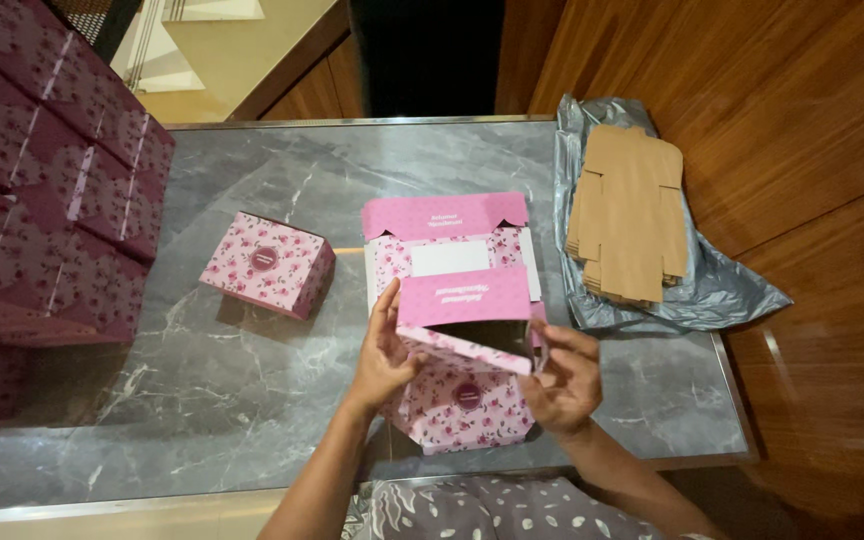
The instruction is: The person assembles small pink floral-patterned cardboard boxes by hand. They fold the flat cardboard pieces along pre-scored lines, tuck the flaps into slots, and form the box structure. The person repeats this process for multiple boxes, stacking the finished ones on the table.
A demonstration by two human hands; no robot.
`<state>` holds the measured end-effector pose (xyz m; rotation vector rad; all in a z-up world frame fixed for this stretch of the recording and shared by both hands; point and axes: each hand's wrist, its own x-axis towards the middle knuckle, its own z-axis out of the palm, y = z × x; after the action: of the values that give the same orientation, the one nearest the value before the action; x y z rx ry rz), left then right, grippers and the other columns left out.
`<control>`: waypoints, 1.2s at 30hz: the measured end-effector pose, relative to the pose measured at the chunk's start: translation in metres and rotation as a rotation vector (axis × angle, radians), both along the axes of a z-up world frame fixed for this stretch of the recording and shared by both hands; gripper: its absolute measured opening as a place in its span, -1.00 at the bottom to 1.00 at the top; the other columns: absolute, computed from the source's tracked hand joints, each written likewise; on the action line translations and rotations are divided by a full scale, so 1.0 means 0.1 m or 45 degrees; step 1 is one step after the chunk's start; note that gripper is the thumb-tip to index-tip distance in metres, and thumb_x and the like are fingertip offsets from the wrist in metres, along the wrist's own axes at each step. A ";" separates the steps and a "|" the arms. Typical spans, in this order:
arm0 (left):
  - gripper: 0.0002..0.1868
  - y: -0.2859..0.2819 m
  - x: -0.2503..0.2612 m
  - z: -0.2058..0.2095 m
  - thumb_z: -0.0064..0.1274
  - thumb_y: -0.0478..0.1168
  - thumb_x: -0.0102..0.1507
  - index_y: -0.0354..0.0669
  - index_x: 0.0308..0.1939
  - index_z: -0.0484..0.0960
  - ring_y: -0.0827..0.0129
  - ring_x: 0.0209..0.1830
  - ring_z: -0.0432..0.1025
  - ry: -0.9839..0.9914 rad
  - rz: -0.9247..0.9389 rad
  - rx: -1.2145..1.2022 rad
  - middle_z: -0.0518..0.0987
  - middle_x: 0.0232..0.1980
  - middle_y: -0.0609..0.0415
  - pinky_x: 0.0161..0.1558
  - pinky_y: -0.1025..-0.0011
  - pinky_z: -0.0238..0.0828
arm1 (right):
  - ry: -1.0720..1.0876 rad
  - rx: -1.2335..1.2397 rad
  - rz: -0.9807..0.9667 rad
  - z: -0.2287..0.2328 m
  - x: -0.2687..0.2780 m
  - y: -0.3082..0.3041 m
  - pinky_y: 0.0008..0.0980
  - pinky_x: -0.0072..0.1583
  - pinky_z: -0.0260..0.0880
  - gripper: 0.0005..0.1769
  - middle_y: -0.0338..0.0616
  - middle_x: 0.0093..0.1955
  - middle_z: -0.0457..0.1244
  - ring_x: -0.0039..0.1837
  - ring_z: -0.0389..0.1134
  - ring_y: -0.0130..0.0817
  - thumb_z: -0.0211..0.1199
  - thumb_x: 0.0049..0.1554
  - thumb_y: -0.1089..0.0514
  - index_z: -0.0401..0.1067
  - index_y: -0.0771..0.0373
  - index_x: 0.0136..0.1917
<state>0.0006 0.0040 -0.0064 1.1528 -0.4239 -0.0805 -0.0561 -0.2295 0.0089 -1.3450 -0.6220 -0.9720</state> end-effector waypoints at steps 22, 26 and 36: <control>0.17 0.16 0.08 -0.13 0.14 -0.25 0.00 -0.15 0.66 -0.09 0.19 0.62 0.07 0.128 0.036 0.097 0.16 0.61 -0.11 0.56 0.26 -0.01 | 0.111 -0.500 -0.215 0.08 -0.06 -0.04 -0.27 0.26 0.55 -0.76 -0.02 0.20 0.32 0.31 0.42 -0.13 0.36 0.16 0.28 0.40 0.25 0.08; 0.18 0.25 0.16 -0.03 0.08 -0.28 -0.04 -0.15 0.65 -0.11 0.18 0.66 -0.03 0.078 -0.036 0.229 0.11 0.63 -0.12 0.57 0.23 -0.12 | 0.310 -0.261 -0.109 0.05 0.04 -0.03 -0.25 0.34 0.50 -0.63 -0.01 0.27 0.28 0.36 0.37 -0.17 0.32 0.18 0.22 0.37 0.30 0.23; -0.02 0.11 0.35 0.12 0.06 -0.02 0.21 -0.13 0.64 -0.02 0.09 0.73 -0.08 0.055 -0.103 0.172 0.10 0.66 -0.16 0.62 0.08 -0.21 | 0.691 -0.291 -0.091 -0.01 0.09 -0.13 -0.46 0.26 0.40 -0.67 -0.02 0.39 0.20 0.32 0.30 -0.32 0.32 0.23 0.16 0.51 0.25 0.25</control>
<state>0.0357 0.0154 0.0059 1.2647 -0.4315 -0.2069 -0.0466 -0.2422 0.0075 -1.7568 -0.2740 -0.5593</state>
